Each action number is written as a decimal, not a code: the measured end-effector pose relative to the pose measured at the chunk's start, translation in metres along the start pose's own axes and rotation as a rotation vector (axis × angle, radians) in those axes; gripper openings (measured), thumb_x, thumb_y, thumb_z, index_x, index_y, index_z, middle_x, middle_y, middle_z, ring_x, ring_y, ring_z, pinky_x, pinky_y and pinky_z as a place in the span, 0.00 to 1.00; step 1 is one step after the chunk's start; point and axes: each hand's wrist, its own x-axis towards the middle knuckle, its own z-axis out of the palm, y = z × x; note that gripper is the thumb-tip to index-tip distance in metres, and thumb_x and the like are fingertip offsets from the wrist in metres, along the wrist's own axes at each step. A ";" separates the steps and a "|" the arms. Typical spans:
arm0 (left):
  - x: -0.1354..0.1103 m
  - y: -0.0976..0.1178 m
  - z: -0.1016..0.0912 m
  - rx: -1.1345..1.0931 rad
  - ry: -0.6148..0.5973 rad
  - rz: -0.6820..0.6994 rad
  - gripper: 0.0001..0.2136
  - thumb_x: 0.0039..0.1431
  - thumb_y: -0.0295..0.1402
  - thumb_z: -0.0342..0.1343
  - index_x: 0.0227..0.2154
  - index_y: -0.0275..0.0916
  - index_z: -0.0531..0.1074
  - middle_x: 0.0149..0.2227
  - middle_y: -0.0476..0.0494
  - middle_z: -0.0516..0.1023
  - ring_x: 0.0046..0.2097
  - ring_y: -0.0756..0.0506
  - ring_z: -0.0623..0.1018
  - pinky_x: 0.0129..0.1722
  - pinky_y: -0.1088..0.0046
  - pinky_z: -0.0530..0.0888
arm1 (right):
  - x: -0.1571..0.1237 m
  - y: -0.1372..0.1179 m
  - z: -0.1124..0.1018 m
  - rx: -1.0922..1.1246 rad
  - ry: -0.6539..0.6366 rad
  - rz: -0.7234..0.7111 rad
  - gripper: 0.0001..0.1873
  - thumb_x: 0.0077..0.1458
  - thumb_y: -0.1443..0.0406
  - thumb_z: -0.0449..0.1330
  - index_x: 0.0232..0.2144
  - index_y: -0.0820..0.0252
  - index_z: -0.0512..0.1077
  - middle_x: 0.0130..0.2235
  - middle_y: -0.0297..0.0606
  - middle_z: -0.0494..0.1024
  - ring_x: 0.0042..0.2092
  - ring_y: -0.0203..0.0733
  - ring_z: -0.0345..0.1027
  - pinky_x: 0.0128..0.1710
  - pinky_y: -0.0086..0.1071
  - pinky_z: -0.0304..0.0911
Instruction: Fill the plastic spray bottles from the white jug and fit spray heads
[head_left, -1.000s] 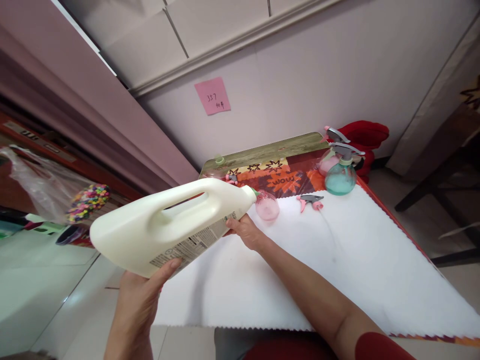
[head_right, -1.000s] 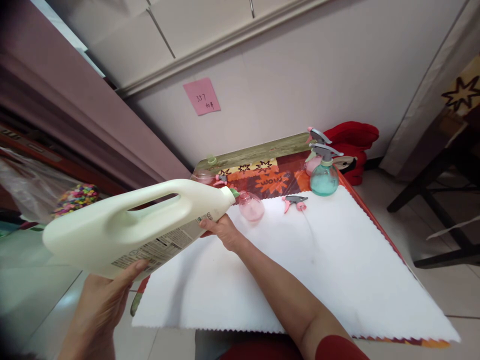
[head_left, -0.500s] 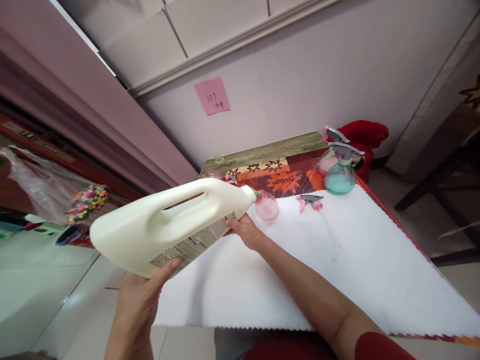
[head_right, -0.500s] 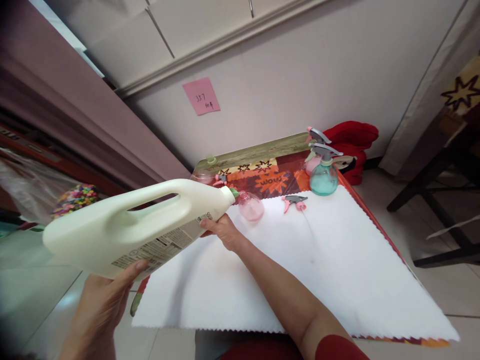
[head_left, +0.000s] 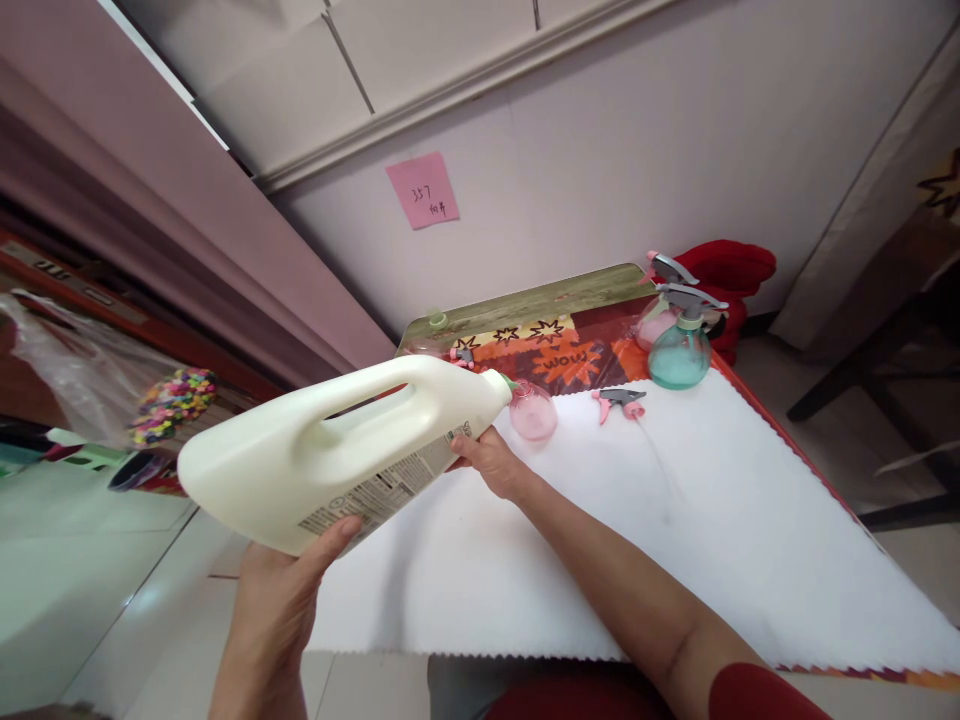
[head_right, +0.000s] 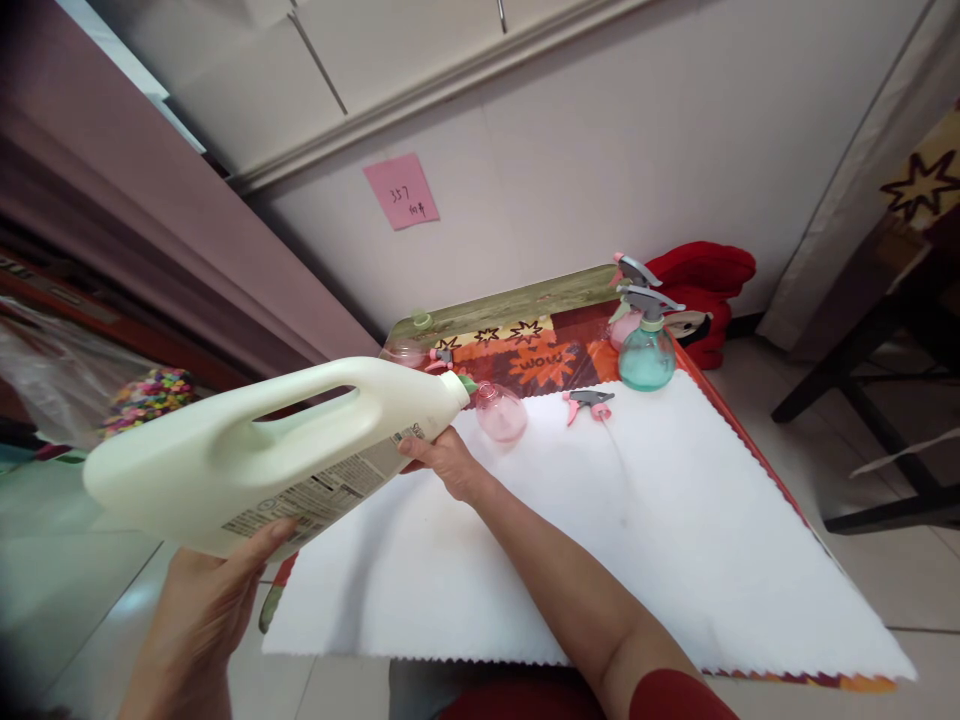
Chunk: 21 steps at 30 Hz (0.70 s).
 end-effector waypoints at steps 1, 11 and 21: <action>0.000 0.000 0.000 0.002 0.000 0.001 0.34 0.40 0.39 0.77 0.55 0.39 0.79 0.46 0.38 0.86 0.52 0.31 0.83 0.54 0.55 0.80 | 0.000 0.000 0.000 -0.002 0.001 -0.002 0.38 0.37 0.45 0.77 0.47 0.57 0.77 0.47 0.42 0.83 0.47 0.51 0.78 0.40 0.42 0.78; -0.001 0.001 0.001 0.001 -0.002 0.005 0.36 0.41 0.39 0.77 0.56 0.39 0.78 0.44 0.39 0.87 0.50 0.32 0.84 0.56 0.54 0.79 | 0.001 0.001 0.000 -0.004 0.004 -0.009 0.39 0.37 0.44 0.77 0.48 0.57 0.76 0.48 0.43 0.83 0.48 0.52 0.77 0.39 0.41 0.78; 0.000 0.002 0.002 -0.005 -0.003 0.000 0.37 0.40 0.39 0.77 0.56 0.39 0.78 0.46 0.38 0.86 0.52 0.32 0.83 0.54 0.56 0.80 | 0.000 0.001 0.000 -0.004 -0.003 -0.006 0.38 0.38 0.44 0.76 0.48 0.56 0.77 0.48 0.43 0.83 0.49 0.52 0.77 0.40 0.43 0.79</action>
